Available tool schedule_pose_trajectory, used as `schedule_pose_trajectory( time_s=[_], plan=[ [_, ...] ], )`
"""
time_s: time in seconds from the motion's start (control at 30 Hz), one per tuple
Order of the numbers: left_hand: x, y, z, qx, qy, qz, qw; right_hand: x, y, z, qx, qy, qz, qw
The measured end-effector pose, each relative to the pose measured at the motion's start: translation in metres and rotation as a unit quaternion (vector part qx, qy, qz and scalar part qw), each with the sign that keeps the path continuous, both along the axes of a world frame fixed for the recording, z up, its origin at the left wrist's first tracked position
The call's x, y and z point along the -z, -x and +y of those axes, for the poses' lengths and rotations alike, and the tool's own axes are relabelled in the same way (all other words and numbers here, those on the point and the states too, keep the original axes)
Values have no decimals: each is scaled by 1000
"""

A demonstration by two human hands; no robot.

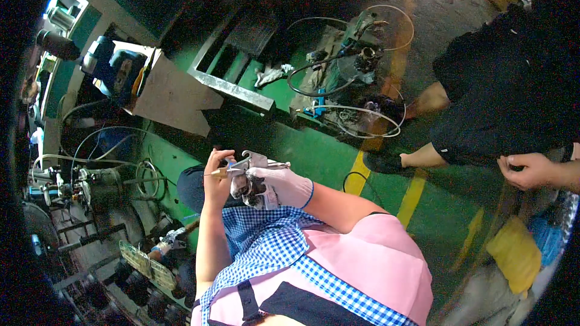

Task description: Applying glue to the perimeter of a shoe sole and upper before pressing them together.

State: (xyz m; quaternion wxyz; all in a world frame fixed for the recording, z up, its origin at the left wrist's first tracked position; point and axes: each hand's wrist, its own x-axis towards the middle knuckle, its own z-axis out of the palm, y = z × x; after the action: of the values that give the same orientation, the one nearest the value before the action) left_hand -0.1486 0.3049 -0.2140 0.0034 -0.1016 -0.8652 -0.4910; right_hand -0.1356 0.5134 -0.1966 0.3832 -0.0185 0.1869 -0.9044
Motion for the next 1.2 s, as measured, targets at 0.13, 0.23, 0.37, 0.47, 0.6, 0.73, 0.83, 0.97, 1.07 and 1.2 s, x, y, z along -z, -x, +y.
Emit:
schedule_pose_trajectory(
  time_s=[0.13,0.23,0.37,0.47,0.6,0.73,0.83,0.97,1.07,1.2],
  plan=[
    [-4,-12,0,17,-87,4,996,6,1,-4,-1,-44,18,999],
    [7,-20,2,25,-196,-23,980,16,1,-15,17,-115,-36,993],
    [28,-28,5,-37,-390,-148,908,35,3,-44,32,-206,-68,976],
    [39,-28,4,-176,-411,-285,848,46,1,-52,-39,-368,34,929],
    [46,-22,-5,-183,-471,-259,823,54,4,-59,-21,-454,203,867],
    [51,-12,-32,-228,-543,-245,770,67,17,-29,-74,-531,365,761],
    [60,-9,-55,-248,-634,-191,708,95,45,4,-75,-507,246,823],
    [74,-15,-71,-262,-669,-184,671,135,79,73,43,-841,372,390],
    [79,-20,-76,-225,-659,-182,694,159,97,107,121,-838,464,259],
    [80,-22,-81,-211,-669,-182,689,175,120,129,9,-883,416,220]
  ],
)
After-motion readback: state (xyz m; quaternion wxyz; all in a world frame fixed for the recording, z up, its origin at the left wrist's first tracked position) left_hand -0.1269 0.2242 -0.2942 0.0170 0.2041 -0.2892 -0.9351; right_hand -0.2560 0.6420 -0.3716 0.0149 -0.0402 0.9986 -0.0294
